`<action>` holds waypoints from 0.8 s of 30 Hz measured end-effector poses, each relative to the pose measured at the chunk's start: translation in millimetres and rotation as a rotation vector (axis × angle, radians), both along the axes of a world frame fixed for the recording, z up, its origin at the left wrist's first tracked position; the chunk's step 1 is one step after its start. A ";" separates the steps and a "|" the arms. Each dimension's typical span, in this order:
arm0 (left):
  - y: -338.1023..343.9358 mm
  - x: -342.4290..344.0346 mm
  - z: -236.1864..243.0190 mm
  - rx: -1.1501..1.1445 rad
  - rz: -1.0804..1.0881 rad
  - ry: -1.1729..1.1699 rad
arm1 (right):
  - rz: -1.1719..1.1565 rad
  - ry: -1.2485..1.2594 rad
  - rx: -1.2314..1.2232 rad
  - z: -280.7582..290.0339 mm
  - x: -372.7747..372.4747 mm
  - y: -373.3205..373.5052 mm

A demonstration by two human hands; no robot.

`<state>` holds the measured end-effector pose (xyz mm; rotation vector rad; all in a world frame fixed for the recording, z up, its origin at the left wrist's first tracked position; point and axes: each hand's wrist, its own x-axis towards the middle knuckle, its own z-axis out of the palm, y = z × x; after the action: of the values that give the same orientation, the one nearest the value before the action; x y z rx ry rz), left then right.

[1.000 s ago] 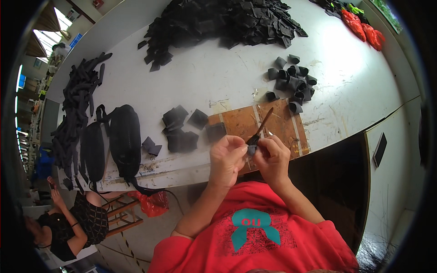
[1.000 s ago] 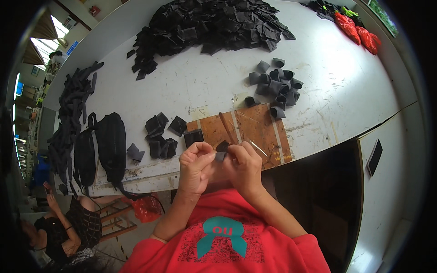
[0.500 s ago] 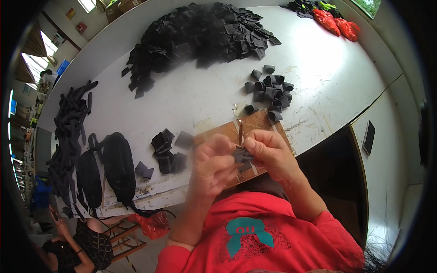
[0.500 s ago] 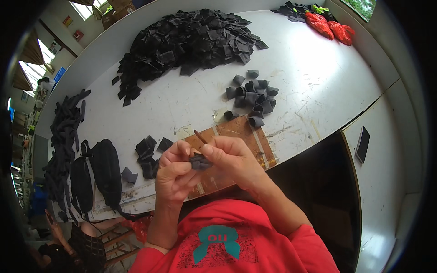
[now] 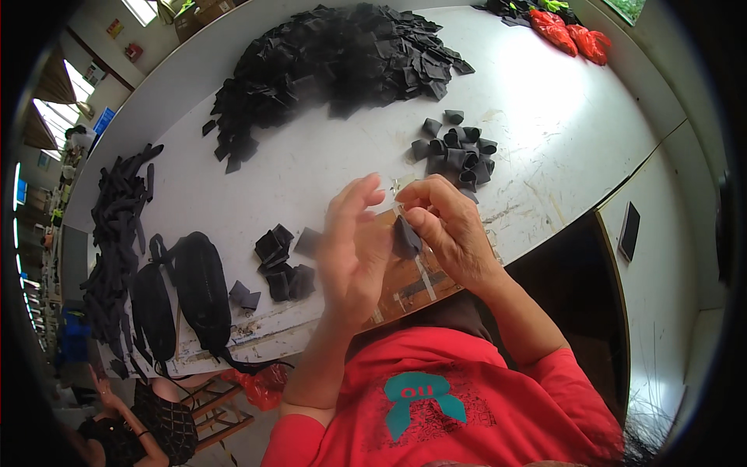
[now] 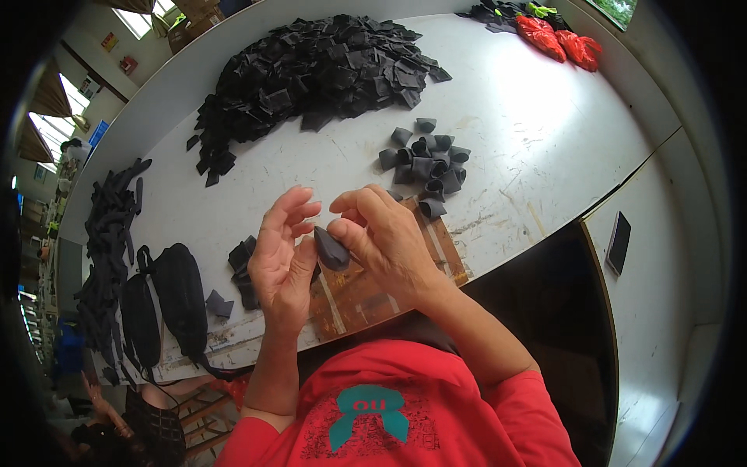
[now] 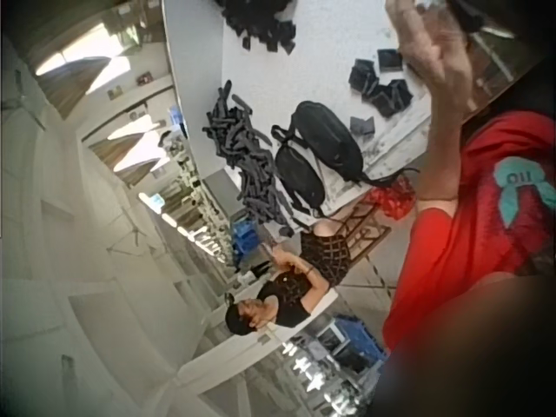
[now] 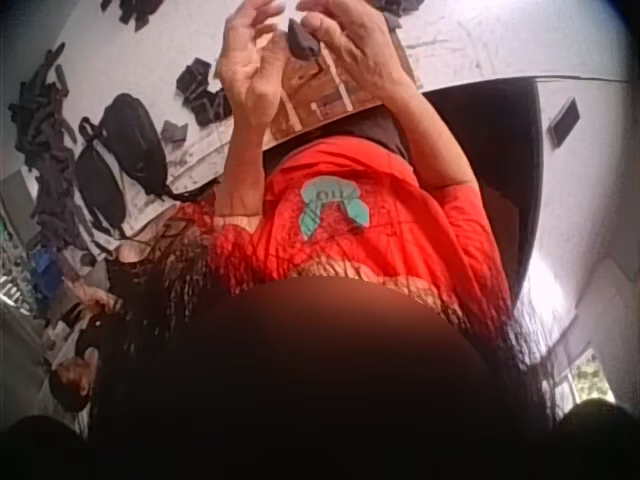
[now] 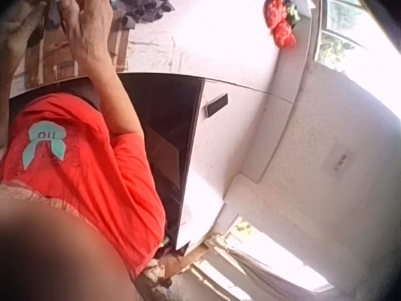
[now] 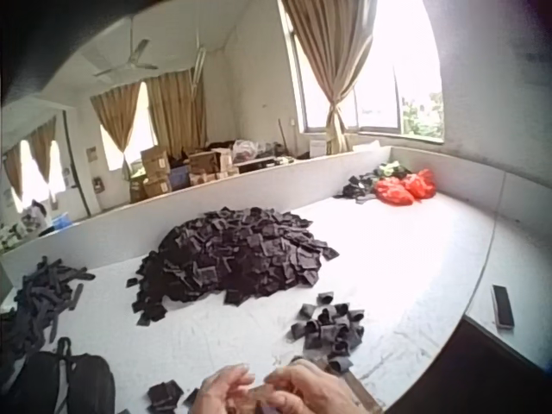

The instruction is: The recorder uses a small brush to apply a liquid substance (likely glue or primer) to the edges of small black foam or rubber pieces on a workbench.

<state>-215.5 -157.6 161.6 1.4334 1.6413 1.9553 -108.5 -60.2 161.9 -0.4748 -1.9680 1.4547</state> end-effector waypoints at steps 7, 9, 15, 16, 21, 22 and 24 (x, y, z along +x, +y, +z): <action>-6.2 8.7 3.1 0.087 -0.050 -0.359 | -0.132 0.118 0.453 8.0 9.2 -14.4; -1.8 12.9 -2.4 0.178 -0.018 -0.491 | -0.261 0.182 0.654 11.0 5.1 -15.5; -3.4 17.9 -12.9 0.256 0.117 -0.721 | -0.319 0.181 0.732 5.8 -3.1 -16.3; -6.0 17.3 -14.4 0.244 0.087 -0.724 | -0.266 0.155 0.645 2.3 -1.8 -14.7; -11.5 17.2 -18.8 0.178 0.081 -0.644 | -0.236 0.168 0.486 -9.9 -2.2 -19.3; -6.5 15.3 -11.9 0.159 0.084 -0.631 | -0.234 0.172 0.488 -8.5 -2.5 -17.8; 1.8 14.9 6.6 0.127 0.047 -0.603 | -0.216 0.097 0.467 -7.2 0.1 -15.8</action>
<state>-200.7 -155.8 168.2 0.7197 1.2968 2.2511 -108.3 -76.0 154.7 -0.3820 -2.0221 0.8332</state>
